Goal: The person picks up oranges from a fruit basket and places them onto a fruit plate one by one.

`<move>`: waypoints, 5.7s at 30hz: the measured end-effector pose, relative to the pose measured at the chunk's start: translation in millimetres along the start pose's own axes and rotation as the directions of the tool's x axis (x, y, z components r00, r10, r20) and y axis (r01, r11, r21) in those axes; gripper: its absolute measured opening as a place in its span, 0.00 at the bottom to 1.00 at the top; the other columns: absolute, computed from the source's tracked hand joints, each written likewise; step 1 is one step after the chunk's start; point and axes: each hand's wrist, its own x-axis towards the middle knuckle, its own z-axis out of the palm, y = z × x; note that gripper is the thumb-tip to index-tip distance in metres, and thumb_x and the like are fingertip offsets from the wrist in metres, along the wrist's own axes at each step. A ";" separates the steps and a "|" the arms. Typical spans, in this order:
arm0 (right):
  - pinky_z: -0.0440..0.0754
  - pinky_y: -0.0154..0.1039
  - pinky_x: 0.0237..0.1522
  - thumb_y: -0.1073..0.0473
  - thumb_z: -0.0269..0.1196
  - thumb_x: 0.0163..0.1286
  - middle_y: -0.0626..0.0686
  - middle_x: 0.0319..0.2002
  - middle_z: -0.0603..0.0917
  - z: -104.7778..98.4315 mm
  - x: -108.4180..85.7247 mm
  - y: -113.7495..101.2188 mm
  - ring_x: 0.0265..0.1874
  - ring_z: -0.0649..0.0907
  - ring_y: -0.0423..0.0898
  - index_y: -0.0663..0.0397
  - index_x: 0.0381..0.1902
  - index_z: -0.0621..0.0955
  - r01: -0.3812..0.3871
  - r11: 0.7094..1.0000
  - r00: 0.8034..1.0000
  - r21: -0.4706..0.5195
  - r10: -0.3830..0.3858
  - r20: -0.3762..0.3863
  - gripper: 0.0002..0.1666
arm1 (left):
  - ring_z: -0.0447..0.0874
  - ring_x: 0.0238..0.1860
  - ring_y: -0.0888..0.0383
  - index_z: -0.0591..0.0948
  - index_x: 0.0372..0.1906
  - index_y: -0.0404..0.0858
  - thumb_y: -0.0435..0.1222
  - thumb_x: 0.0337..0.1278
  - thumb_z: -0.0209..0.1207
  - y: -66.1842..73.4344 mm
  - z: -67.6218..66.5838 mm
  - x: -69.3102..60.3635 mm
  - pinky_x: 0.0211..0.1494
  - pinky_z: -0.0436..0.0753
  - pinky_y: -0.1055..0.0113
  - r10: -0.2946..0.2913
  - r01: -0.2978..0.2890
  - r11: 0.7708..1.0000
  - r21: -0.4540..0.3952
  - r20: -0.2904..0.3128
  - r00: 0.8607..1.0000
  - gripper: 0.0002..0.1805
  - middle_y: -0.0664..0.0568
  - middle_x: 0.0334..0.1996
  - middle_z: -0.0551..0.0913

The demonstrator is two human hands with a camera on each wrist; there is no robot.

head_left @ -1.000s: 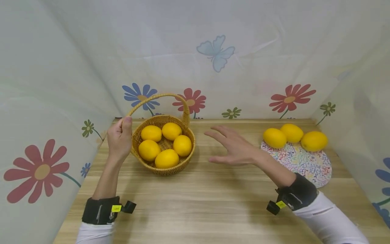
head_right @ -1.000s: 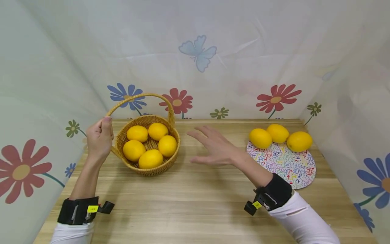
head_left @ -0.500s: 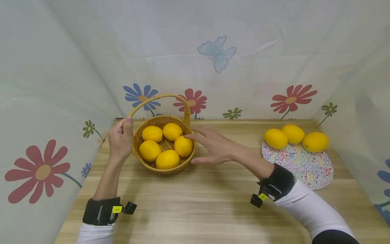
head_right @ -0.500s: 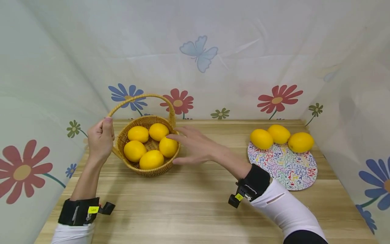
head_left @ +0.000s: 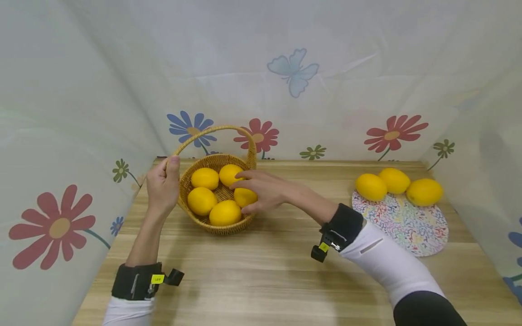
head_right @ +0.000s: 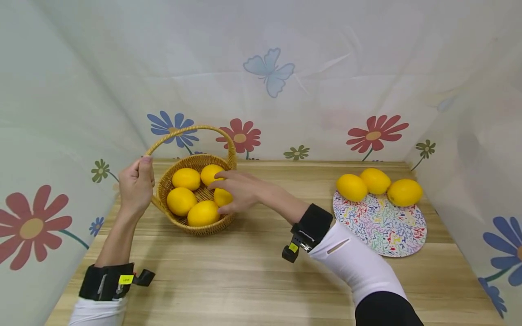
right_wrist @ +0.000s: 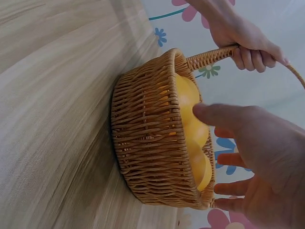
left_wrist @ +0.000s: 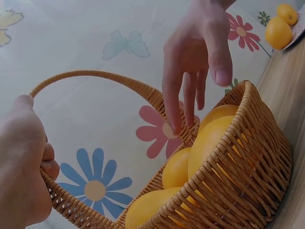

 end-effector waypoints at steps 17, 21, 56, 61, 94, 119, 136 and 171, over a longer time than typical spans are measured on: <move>0.75 0.60 0.84 0.54 0.73 0.78 0.57 0.82 0.77 6.4 33.4 0.5 0.78 0.80 0.60 0.50 0.77 0.83 0.026 0.997 0.993 -0.073 -0.017 0.119 0.32 | 0.53 0.16 0.68 0.63 0.20 0.35 0.46 0.89 0.53 -1.5 -0.6 -0.3 0.22 0.51 0.74 -0.015 0.015 0.999 0.028 -0.008 1.000 0.33 0.66 0.14 0.61; 0.78 0.58 0.83 0.57 0.73 0.78 0.58 0.80 0.79 9.6 37.0 -1.1 0.76 0.81 0.60 0.49 0.76 0.84 0.022 0.996 0.991 -0.090 -0.010 0.136 0.31 | 0.53 0.16 0.68 0.63 0.20 0.34 0.46 0.89 0.54 -2.6 -0.3 0.0 0.21 0.51 0.74 -0.015 0.015 0.999 0.031 -0.006 1.000 0.33 0.66 0.14 0.61; 0.80 0.57 0.80 0.58 0.75 0.73 0.62 0.74 0.82 5.6 21.7 -4.2 0.68 0.84 0.60 0.57 0.70 0.86 0.083 0.994 0.989 -0.066 -0.090 -0.118 0.30 | 0.54 0.16 0.67 0.65 0.20 0.36 0.45 0.87 0.55 -0.8 0.5 0.2 0.21 0.52 0.73 -0.019 0.019 0.999 0.036 -0.022 1.000 0.32 0.66 0.14 0.62; 0.76 0.59 0.83 0.57 0.77 0.73 0.63 0.78 0.79 8.5 12.0 -6.3 0.76 0.79 0.62 0.56 0.71 0.85 0.064 0.998 0.967 -0.012 -0.065 -0.248 0.30 | 0.54 0.16 0.67 0.64 0.20 0.38 0.44 0.87 0.55 -0.1 0.9 0.3 0.21 0.51 0.74 -0.019 0.020 0.999 0.027 -0.015 1.000 0.31 0.65 0.13 0.61; 0.87 0.62 0.72 0.62 0.81 0.65 0.61 0.75 0.82 31.3 -91.3 19.3 0.71 0.84 0.64 0.54 0.65 0.87 0.069 0.992 0.826 0.103 0.001 -0.564 0.30 | 0.54 0.16 0.67 0.63 0.20 0.37 0.47 0.87 0.54 -2.0 -0.4 -0.1 0.22 0.50 0.73 -0.043 0.044 0.999 0.029 -0.016 0.999 0.33 0.67 0.14 0.61; 0.75 0.26 0.64 0.65 0.84 0.61 0.62 0.72 0.83 62.3 -215.2 81.8 0.65 0.84 0.61 0.55 0.64 0.88 -0.229 0.966 0.682 0.116 0.245 -0.690 0.33 | 0.53 0.16 0.66 0.63 0.21 0.32 0.46 0.87 0.56 1.1 -0.5 0.0 0.21 0.50 0.73 -0.036 0.036 0.999 0.019 -0.006 0.999 0.33 0.65 0.13 0.60; 0.77 0.74 0.73 0.67 0.81 0.62 0.73 0.73 0.77 72.9 -322.2 121.7 0.70 0.74 0.75 0.66 0.67 0.83 -0.522 0.810 0.439 0.267 0.524 -0.730 0.35 | 0.54 0.15 0.65 0.63 0.21 0.31 0.46 0.88 0.55 1.0 -0.2 -0.7 0.21 0.50 0.73 -0.052 0.052 0.999 0.009 0.002 0.999 0.34 0.64 0.13 0.61; 0.62 0.83 0.77 0.57 0.69 0.77 0.80 0.80 0.63 100.2 -373.5 151.0 0.73 0.64 0.82 0.73 0.77 0.73 -0.751 0.509 0.259 0.421 0.813 -0.521 0.38 | 0.53 0.16 0.66 0.62 0.22 0.30 0.46 0.88 0.54 -0.1 0.8 -1.8 0.21 0.50 0.73 -0.019 0.019 1.000 -0.018 0.004 1.000 0.34 0.66 0.14 0.61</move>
